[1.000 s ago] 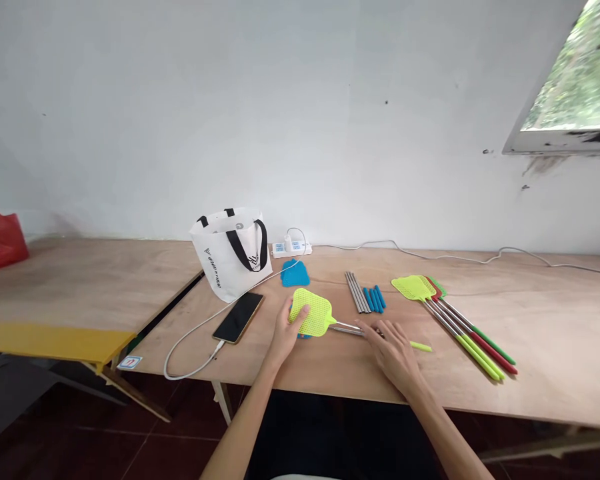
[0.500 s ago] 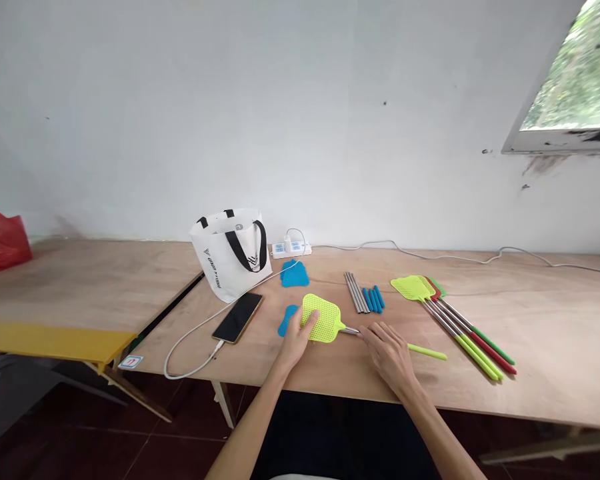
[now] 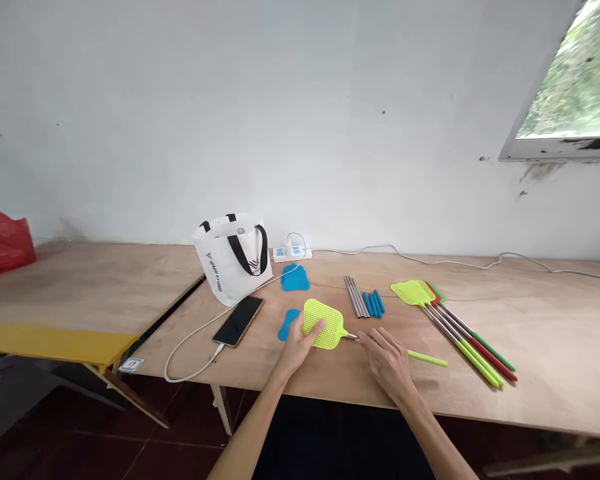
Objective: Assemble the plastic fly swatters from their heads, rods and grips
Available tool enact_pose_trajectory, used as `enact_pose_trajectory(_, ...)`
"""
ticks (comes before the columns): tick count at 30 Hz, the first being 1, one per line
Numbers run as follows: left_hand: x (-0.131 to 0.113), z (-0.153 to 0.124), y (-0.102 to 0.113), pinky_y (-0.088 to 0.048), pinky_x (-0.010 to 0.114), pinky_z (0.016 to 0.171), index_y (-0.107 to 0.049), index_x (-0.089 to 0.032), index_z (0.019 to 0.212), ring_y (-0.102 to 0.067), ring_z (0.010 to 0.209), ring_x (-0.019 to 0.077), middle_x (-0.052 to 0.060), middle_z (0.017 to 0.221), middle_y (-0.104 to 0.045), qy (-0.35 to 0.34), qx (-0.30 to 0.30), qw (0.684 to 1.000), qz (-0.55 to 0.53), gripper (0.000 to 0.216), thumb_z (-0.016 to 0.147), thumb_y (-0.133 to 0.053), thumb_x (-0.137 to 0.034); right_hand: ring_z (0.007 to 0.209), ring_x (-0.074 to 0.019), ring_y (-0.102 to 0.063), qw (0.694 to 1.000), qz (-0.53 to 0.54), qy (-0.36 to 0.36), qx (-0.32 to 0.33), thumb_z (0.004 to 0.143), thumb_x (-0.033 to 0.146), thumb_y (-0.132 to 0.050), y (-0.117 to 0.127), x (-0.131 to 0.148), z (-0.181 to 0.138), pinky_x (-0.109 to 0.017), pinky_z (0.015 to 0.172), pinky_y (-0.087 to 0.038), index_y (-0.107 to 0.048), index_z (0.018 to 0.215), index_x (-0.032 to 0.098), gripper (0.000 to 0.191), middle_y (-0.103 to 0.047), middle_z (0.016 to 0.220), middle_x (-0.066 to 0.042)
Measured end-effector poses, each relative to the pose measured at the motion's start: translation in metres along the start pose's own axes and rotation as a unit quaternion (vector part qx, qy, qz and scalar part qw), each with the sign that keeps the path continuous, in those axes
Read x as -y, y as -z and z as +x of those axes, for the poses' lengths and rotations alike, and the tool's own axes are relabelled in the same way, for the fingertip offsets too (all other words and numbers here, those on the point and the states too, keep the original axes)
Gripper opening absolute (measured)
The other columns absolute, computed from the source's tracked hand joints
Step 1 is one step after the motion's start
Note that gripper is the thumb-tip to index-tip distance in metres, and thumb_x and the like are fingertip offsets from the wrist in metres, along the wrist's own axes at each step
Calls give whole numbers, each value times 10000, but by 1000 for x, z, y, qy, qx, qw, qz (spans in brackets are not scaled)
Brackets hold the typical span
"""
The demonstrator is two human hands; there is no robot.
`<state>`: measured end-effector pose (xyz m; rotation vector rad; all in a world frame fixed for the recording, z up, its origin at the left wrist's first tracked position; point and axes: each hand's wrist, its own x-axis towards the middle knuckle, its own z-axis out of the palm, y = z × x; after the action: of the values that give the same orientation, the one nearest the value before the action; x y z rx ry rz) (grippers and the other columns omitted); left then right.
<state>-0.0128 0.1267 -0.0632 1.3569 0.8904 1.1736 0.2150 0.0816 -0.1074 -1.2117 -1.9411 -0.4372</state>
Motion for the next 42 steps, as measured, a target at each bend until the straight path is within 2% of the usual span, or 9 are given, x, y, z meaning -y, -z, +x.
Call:
enact_pose_trajectory(7, -17, 3, 17, -586, 293, 772, -686, -179, 1131, -699, 977, 248, 88, 1061, -732, -55, -12, 998, 26, 403, 857, -739, -470, 835, -209, -608, 999, -25, -18, 25, 1048, 287, -485, -2, -8, 1, -344, 783, -407, -654, 1301, 264, 305, -697, 891, -48)
enact_pose_trajectory(15, 0, 24, 76, -441, 206, 422, -637, -175, 1120, -621, 556, 149, 40, 853, -699, -26, -101, 993, 53, 514, 779, -790, -528, 923, -234, -650, 986, -5, -169, 4, 1037, 444, -438, 8, -45, -2, -367, 819, -416, -731, 1145, 294, 347, -733, 966, -48)
enact_pose_trajectory(17, 11, 28, 82, -500, 233, 507, -618, -183, 1117, -671, 641, 175, 57, 924, -714, -23, -116, 988, 97, 524, 752, -817, -502, 875, -230, -653, 980, 2, -200, 18, 1018, 495, -449, 7, -52, -6, -359, 783, -435, -739, 1121, 299, 366, -713, 935, -40)
enact_pose_trajectory(19, 21, 30, 84, -569, 298, 716, -591, -187, 1188, -718, 916, 241, 109, 1110, -712, -40, -125, 980, 147, 553, 765, -810, -467, 774, -209, -638, 972, 9, -233, 35, 997, 529, -461, 6, -55, -8, -333, 693, -444, -742, 1122, 301, 384, -678, 907, -33)
enact_pose_trajectory(23, 33, 33, 83, -466, 431, 1047, -522, -194, 1378, -568, 1301, 309, 161, 1396, -606, -59, -116, 960, 250, 594, 857, -713, -404, 600, -162, -554, 962, 29, -270, 42, 958, 508, -486, 4, -56, -10, -303, 580, -440, -747, 1137, 274, 394, -589, 834, -16)
enact_pose_trajectory(27, 37, 33, 84, -445, 463, 1053, -614, -197, 1288, -585, 1252, 329, 144, 1305, -665, -72, -96, 923, 366, 421, 905, -635, -370, 632, -164, -566, 962, 53, -266, 40, 928, 363, -459, 0, -58, -11, -304, 595, -459, -727, 1182, 247, 387, -590, 854, -20)
enact_pose_trajectory(33, 40, 31, 85, -442, 472, 1016, -688, -216, 1125, -579, 1182, 341, 116, 1152, -675, -86, -82, 859, 498, 270, 905, -628, -361, 838, -225, -620, 972, -35, -231, 36, 916, 284, -471, -6, -62, -19, -332, 675, -446, -715, 1155, 297, 342, -653, 921, -42)
enact_pose_trajectory(37, 43, 30, 85, -411, 465, 1038, -675, -236, 1126, -568, 1222, 320, 101, 1212, -679, -82, -77, 850, 515, 243, 983, -508, -339, 906, -247, -630, 974, -37, -224, 2, 983, 371, -433, -3, -49, -12, -348, 708, -456, -712, 1098, 264, 320, -668, 977, -73)
enact_pose_trajectory(42, 51, 32, 89, -369, 485, 1113, -619, -224, 1285, -534, 1301, 321, 121, 1361, -638, -87, -69, 856, 505, 340, 989, -490, -329, 647, -197, -604, 970, 24, -240, 28, 1011, 504, -400, 5, -39, -2, -297, 594, -410, -674, 918, 242, 391, -643, 743, -34)
